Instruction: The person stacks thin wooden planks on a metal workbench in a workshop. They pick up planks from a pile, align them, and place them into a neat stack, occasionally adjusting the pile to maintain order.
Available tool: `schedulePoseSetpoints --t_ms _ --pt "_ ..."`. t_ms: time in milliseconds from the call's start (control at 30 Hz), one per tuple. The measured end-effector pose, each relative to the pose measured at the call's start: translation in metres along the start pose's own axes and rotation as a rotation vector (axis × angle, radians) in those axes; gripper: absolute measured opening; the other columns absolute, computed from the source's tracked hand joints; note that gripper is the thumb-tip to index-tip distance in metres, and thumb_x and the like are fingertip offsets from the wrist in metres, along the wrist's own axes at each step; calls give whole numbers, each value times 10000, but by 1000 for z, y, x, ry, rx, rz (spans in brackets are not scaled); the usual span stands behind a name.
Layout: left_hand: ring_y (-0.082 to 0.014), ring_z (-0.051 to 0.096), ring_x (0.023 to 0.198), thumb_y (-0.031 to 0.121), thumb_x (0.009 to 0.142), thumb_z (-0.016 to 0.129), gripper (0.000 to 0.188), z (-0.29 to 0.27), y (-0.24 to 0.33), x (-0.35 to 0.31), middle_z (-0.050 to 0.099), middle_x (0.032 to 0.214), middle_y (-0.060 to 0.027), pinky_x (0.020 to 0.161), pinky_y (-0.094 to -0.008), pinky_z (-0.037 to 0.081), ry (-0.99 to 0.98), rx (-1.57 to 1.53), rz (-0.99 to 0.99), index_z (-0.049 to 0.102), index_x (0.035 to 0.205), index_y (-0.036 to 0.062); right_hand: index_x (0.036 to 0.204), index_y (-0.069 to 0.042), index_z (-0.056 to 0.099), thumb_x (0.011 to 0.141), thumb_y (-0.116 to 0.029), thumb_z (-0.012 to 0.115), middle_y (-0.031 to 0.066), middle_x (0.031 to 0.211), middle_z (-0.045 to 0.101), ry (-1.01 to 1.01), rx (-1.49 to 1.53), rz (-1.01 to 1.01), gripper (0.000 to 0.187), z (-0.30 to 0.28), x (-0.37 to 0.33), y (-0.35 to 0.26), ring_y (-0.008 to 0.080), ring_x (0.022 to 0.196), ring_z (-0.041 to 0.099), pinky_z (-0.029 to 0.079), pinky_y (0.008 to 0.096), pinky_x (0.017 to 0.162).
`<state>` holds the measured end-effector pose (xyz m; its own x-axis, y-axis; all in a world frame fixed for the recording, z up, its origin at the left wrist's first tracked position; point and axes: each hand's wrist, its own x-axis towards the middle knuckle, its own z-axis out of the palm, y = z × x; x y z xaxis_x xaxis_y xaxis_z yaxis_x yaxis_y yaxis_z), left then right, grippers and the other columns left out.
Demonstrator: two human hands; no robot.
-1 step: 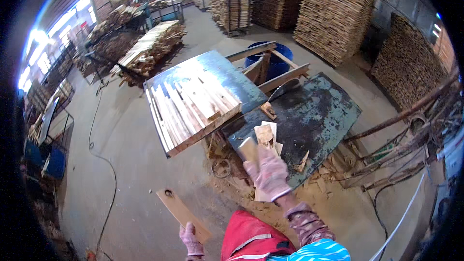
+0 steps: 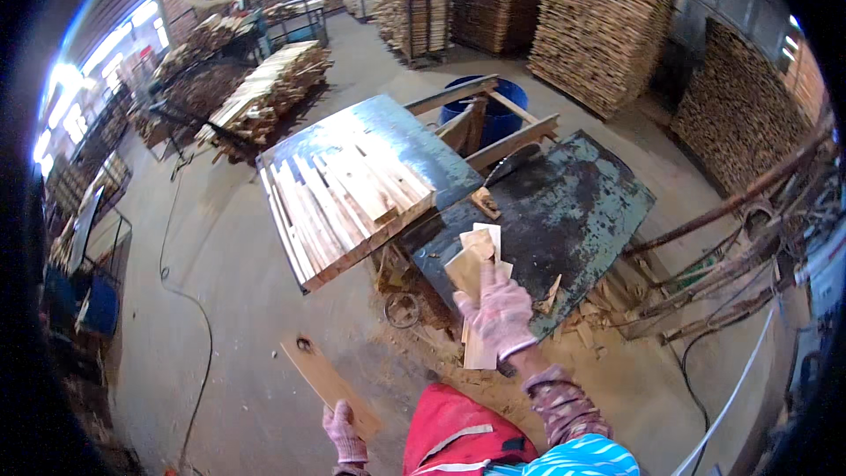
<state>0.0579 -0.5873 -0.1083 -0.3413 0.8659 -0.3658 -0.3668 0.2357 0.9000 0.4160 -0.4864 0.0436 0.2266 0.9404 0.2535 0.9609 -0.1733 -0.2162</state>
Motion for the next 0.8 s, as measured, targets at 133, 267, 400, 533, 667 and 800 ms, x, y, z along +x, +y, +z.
schedulePoseSetpoints --t_ms 133,267,400,533,667,800 --pt "-85 557 672 83 942 620 228 65 64 45 647 857 19 601 -261 445 -179 134 37 653 1153 0 1409 -9 537 931 -554 622 221 1308 649 -444 -197 295 730 8 8 32 364 1035 699 553 471 867" --pt "-105 629 776 79 927 648 292 108 87 87 696 951 -9 700 -269 509 -324 151 11 665 1203 -15 1351 -87 603 883 -583 674 225 1233 701 -250 307 541 685 29 17 89 398 1161 662 529 485 965" --pt "-112 671 945 59 908 688 378 144 126 139 741 1093 -47 853 -274 534 -533 328 -33 668 1276 -26 1443 -25 487 847 -654 688 284 1313 652 -464 367 701 889 42 21 80 423 1243 623 499 476 1041" --pt "-88 658 959 71 923 714 326 189 175 208 736 1082 -30 868 -262 532 -728 535 35 676 1226 -41 1598 43 212 824 -590 753 300 1476 531 -486 484 816 1137 38 36 46 413 1356 545 441 433 1119" --pt "-112 672 952 108 919 719 400 249 210 268 727 1082 -43 836 -281 553 -920 572 16 651 1282 -46 1632 25 81 771 -549 794 296 1544 461 -620 461 821 1257 37 57 33 376 1405 510 426 416 1147" --pt "-129 684 925 143 924 715 403 316 229 311 729 1077 -57 824 -296 566 -1006 688 -70 653 1278 -39 1632 31 63 723 -588 784 282 1536 477 -753 285 801 1314 27 83 19 367 1380 537 456 423 1122"
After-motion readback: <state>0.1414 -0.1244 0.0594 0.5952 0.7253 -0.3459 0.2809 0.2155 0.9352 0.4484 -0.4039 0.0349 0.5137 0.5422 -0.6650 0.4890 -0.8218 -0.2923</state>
